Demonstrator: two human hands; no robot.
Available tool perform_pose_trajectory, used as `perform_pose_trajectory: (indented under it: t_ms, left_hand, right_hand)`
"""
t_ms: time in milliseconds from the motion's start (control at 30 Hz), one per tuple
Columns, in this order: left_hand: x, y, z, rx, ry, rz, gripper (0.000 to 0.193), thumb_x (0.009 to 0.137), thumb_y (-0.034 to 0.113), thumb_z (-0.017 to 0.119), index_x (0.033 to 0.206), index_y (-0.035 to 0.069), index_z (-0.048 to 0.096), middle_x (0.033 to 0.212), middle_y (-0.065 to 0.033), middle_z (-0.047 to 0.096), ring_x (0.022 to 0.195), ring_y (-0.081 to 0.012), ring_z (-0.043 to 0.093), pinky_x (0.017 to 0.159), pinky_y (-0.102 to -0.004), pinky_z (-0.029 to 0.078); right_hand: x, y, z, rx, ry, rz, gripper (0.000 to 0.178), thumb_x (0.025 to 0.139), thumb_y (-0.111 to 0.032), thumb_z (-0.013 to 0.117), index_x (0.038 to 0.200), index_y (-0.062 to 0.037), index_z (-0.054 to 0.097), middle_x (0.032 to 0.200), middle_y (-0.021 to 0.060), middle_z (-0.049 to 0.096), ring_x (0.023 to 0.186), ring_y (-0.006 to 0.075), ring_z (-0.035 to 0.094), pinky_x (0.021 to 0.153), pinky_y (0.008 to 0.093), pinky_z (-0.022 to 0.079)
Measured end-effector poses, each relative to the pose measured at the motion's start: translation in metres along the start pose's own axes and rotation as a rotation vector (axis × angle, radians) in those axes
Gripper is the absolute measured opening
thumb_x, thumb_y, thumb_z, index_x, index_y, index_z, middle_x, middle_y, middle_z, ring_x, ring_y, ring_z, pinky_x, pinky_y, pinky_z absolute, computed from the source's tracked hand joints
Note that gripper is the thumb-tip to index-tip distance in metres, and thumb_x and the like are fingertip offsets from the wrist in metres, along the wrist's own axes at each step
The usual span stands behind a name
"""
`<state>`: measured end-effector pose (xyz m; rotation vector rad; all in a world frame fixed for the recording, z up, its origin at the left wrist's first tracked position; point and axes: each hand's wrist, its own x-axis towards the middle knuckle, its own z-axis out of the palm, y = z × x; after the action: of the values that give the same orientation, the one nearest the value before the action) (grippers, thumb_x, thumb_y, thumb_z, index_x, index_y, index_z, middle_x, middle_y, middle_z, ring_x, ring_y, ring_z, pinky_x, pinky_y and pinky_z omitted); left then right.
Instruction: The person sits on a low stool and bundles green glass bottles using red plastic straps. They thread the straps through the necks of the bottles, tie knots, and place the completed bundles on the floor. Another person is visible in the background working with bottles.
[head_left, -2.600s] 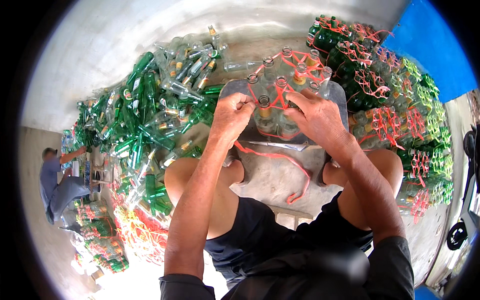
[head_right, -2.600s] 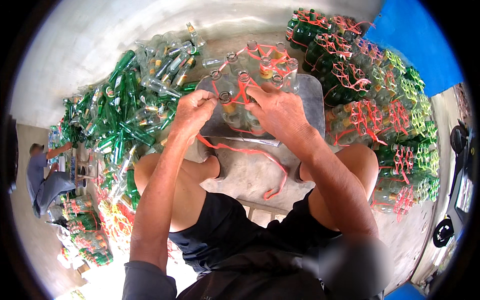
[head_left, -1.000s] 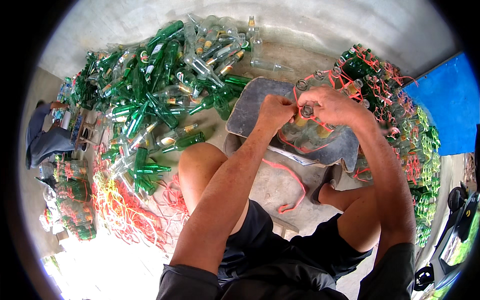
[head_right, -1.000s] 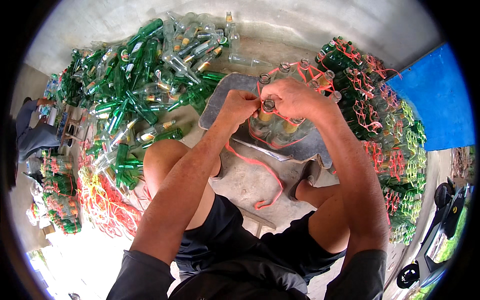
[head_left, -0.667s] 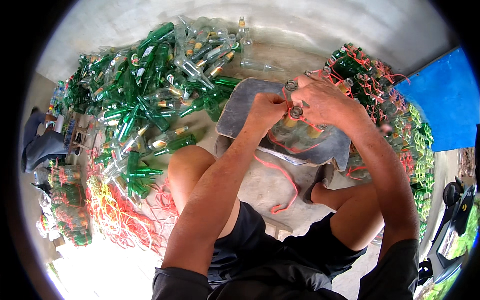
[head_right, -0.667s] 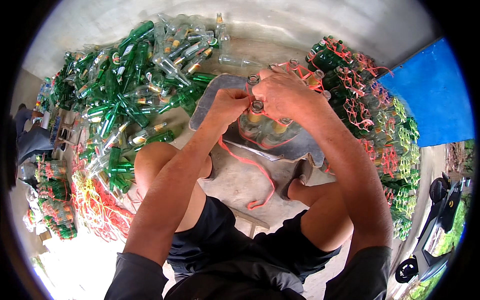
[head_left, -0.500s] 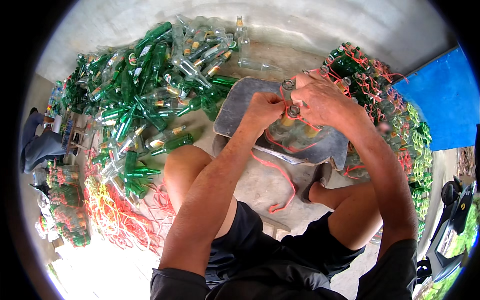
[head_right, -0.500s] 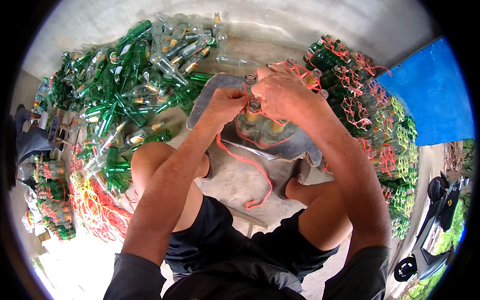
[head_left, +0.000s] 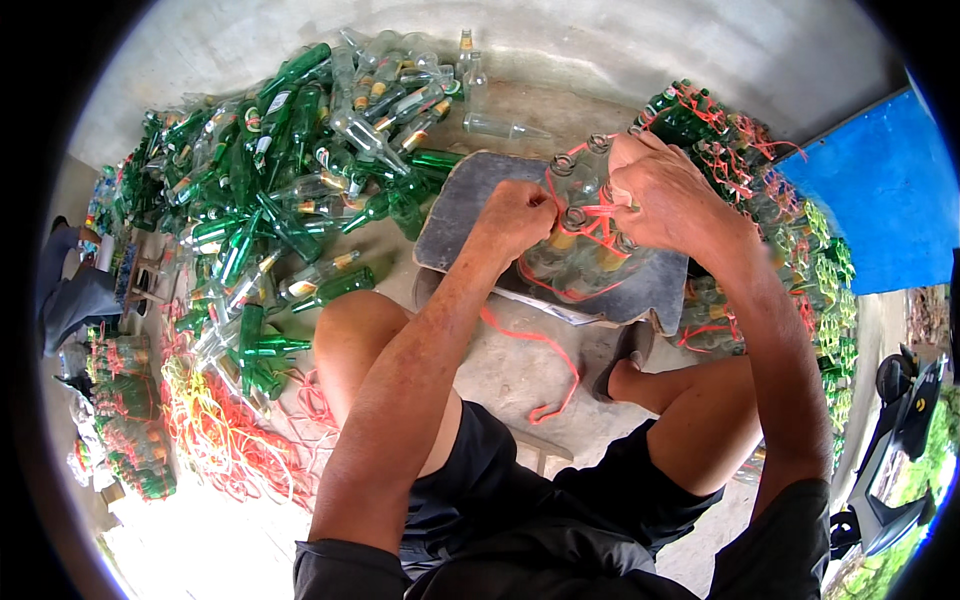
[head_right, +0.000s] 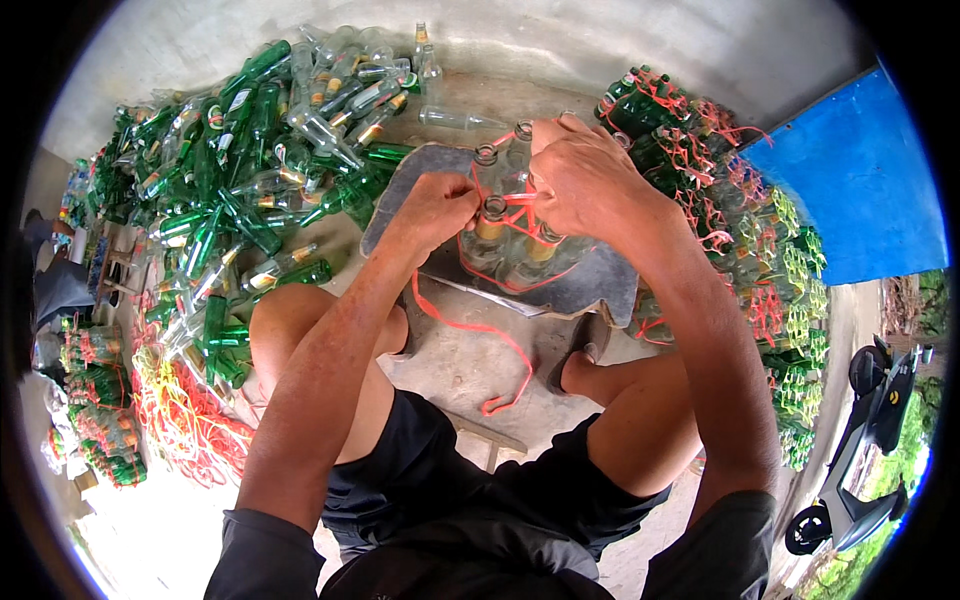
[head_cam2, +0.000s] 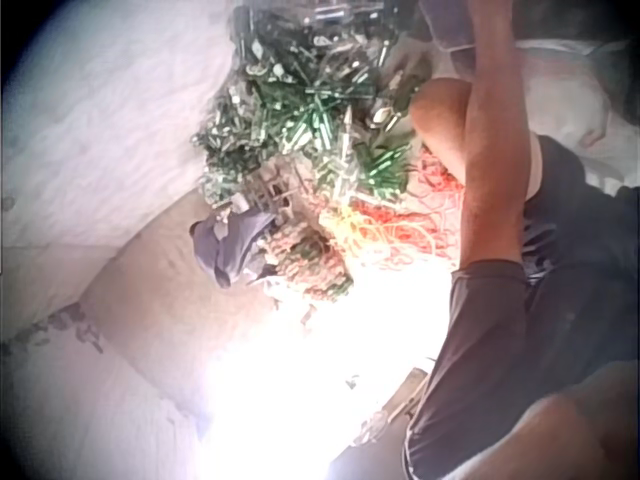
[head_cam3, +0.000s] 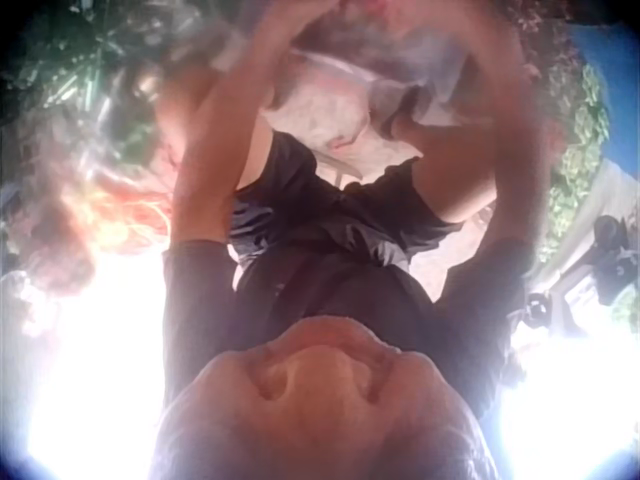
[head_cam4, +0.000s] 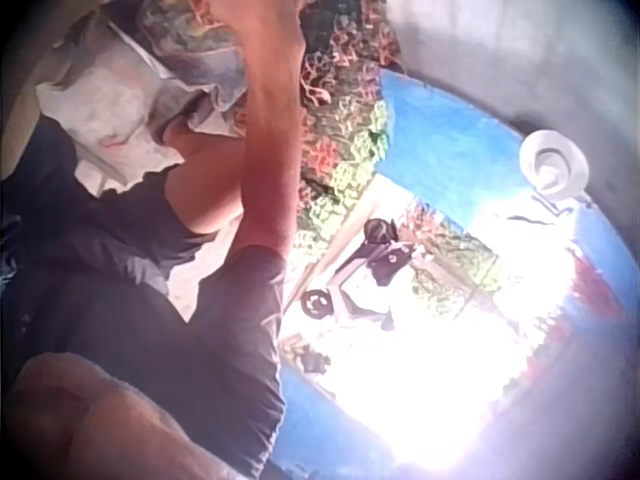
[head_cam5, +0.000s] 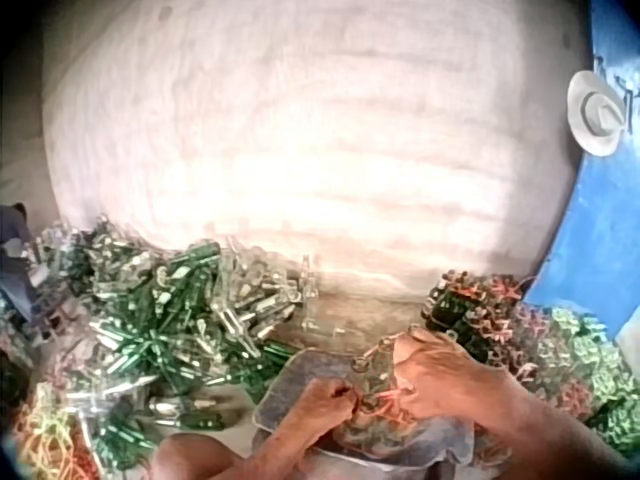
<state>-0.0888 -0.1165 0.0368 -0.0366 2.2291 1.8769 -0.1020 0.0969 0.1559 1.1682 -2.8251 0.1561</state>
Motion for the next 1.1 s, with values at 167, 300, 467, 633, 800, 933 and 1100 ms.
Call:
perform_pose_trajectory:
  t_ms: [167, 300, 467, 633, 800, 933, 1100]
  left_hand:
    - [-0.003, 0.003, -0.002, 0.114, 0.033, -0.002, 0.026, 0.09, 0.016, 0.064, 0.089, -0.007, 0.074, 0.069, -0.0161, 0.068, 0.063, -0.0209, 0.065, 0.06, -0.0409, 0.049]
    - [-0.011, 0.021, -0.002, 0.201, -0.002, -0.051, 0.027, 0.099, 0.02, 0.062, 0.09, -0.003, 0.074, 0.07, -0.0055, 0.066, 0.066, -0.011, 0.057, 0.059, -0.0319, 0.042]
    - [-0.012, 0.019, -0.006, 0.202, 0.023, -0.03, 0.025, 0.096, 0.019, 0.061, 0.087, -0.002, 0.072, 0.07, -0.0045, 0.065, 0.065, -0.0115, 0.055, 0.056, -0.0328, 0.04]
    - [-0.018, 0.026, -0.004, 0.157, 0.009, 0.033, 0.024, 0.095, 0.016, 0.057, 0.088, -0.002, 0.071, 0.071, -0.0045, 0.062, 0.066, -0.0124, 0.054, 0.058, -0.0334, 0.041]
    - [-0.013, 0.019, -0.002, 0.166, 0.012, 0.088, 0.023, 0.095, 0.014, 0.055, 0.09, -0.004, 0.07, 0.07, -0.0046, 0.059, 0.068, -0.0125, 0.052, 0.06, -0.0345, 0.041]
    - [-0.011, 0.014, -0.002, 0.216, 0.033, 0.114, 0.023, 0.095, 0.013, 0.054, 0.094, -0.004, 0.07, 0.07, -0.0041, 0.058, 0.068, -0.0122, 0.051, 0.06, -0.0351, 0.042]
    - [-0.009, 0.014, 0.003, 0.158, 0.048, 0.108, 0.023, 0.095, 0.011, 0.055, 0.097, -0.005, 0.071, 0.07, -0.0038, 0.058, 0.068, -0.0113, 0.05, 0.06, -0.035, 0.041]
  right_hand:
    - [-0.007, 0.001, 0.001, -0.09, 0.025, 0.034, 0.009, 0.07, -0.008, 0.066, 0.07, 0.0008, 0.068, 0.101, 0.0154, 0.062, 0.104, 0.0349, 0.061, 0.087, 0.0483, 0.052]
    - [-0.012, 0.009, 0.009, -0.185, 0.113, 0.038, 0.011, 0.072, -0.011, 0.068, 0.075, -0.0005, 0.07, 0.104, 0.0141, 0.063, 0.104, 0.0331, 0.062, 0.087, 0.0467, 0.052]
    - [-0.011, 0.01, 0.013, -0.219, 0.118, 0.025, 0.013, 0.074, -0.013, 0.071, 0.08, -0.0022, 0.071, 0.105, 0.0136, 0.064, 0.103, 0.0314, 0.064, 0.087, 0.0441, 0.054]
    - [-0.01, 0.017, 0.018, -0.266, 0.12, 0.024, 0.011, 0.079, -0.01, 0.069, 0.084, -0.0002, 0.07, 0.103, 0.0156, 0.065, 0.1, 0.0319, 0.068, 0.086, 0.0453, 0.057]
    - [-0.004, 0.034, 0.027, -0.224, 0.101, 0.01, 0.006, 0.082, -0.003, 0.064, 0.085, 0.0011, 0.061, 0.096, 0.0164, 0.06, 0.095, 0.0352, 0.064, 0.082, 0.0466, 0.056]
    - [0.007, 0.034, 0.022, -0.163, -0.06, 0.079, 0.007, 0.084, -0.004, 0.064, 0.087, 0.002, 0.063, 0.095, 0.0194, 0.061, 0.091, 0.0409, 0.065, 0.078, 0.0491, 0.055]
    - [0.013, 0.045, 0.027, -0.055, -0.08, 0.137, 0.007, 0.085, -0.005, 0.062, 0.088, -0.0006, 0.066, 0.087, 0.0218, 0.066, 0.083, 0.045, 0.066, 0.074, 0.0519, 0.053]
